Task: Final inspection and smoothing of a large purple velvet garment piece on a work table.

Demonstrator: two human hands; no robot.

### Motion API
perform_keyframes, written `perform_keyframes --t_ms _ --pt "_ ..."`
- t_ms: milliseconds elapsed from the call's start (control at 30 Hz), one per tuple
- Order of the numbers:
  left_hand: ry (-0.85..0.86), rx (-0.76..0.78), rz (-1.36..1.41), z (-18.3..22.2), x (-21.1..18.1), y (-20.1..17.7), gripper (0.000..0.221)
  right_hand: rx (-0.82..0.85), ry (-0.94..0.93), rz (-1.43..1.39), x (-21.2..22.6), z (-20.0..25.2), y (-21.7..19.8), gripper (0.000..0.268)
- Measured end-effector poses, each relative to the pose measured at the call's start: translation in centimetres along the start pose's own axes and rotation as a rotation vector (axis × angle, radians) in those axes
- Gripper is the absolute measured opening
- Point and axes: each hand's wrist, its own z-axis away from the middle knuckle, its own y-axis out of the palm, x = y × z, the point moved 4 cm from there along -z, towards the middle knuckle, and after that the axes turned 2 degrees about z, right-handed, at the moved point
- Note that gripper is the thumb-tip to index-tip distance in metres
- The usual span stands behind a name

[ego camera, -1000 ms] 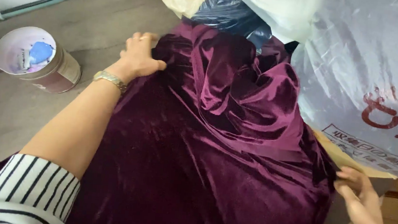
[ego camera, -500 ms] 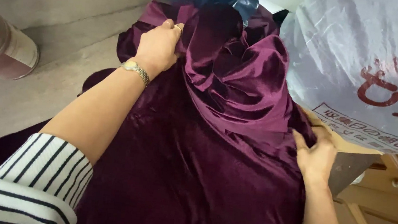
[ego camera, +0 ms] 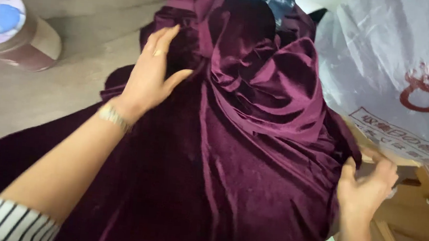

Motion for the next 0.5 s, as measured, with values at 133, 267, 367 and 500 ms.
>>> perform_keyframes --t_ms 133,267,367,500 --pt "0.053 -0.155 -0.265 5.7 1.7 -1.3 0.041 0.100 -0.249 -0.197 12.7 0.5 -1.1 0.014" --pt "-0.065 0.028 -0.533 7.6 1.9 1.0 0.050 0.487 -0.410 -0.510 18.6 1.5 2.4 0.025" --pt "-0.188 0.194 -0.648 8.2 1.5 1.6 0.062 0.536 -0.430 -0.407 15.4 1.1 6.8 0.030" --pt "-0.286 0.346 -0.662 8.4 1.5 1.7 0.065 0.414 -0.320 -0.129 8.6 0.6 10.1 0.027"
